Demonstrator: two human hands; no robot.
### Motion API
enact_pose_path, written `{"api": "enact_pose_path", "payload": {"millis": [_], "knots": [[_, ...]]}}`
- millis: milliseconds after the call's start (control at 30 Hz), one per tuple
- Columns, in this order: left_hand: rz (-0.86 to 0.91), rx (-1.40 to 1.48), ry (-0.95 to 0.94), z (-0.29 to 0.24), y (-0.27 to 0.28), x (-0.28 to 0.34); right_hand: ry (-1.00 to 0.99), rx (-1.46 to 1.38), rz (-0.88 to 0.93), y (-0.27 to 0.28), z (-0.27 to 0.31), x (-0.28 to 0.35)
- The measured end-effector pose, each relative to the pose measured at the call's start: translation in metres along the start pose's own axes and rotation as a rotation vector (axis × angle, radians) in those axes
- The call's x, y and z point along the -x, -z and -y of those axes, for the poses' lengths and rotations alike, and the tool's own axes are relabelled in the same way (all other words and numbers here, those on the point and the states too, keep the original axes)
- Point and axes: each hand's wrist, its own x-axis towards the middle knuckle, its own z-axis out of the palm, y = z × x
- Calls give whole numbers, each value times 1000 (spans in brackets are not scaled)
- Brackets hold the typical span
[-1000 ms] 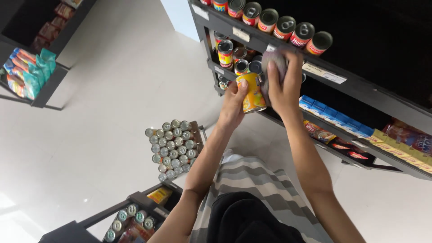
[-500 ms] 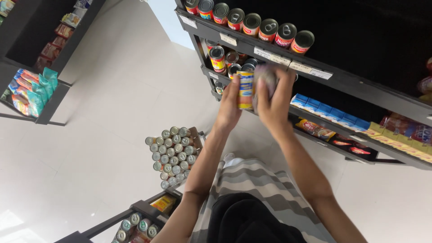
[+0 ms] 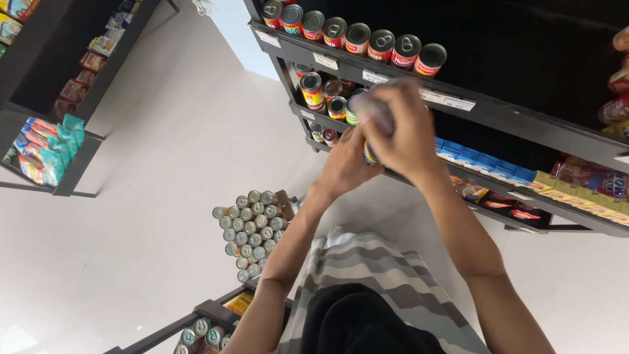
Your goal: Wiping down canned goods and organizing them on grocery store shelves.
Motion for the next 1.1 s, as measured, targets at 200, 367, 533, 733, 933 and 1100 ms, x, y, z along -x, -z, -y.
{"api": "enact_pose_path", "payload": {"millis": [200,367,533,733,933,1100], "knots": [[-66,273,189,-25,-1,0,66,168,-109,-13,-16,1],[-137,561,232,-9,-12,4,23,262,-167,3,-65,10],[-258,1530,348,9,-26,-12,-7,36,-317,-14,-55,43],[-264,1985,417,15,-40,-19,119,123,-480,-61,-81,94],[-152,1845,364,26,-21,-61,45,136,-277,-33,-110,130],[-55,811,-19,-3,-10,-134,-117,164,-265,0,-96,137]]}}
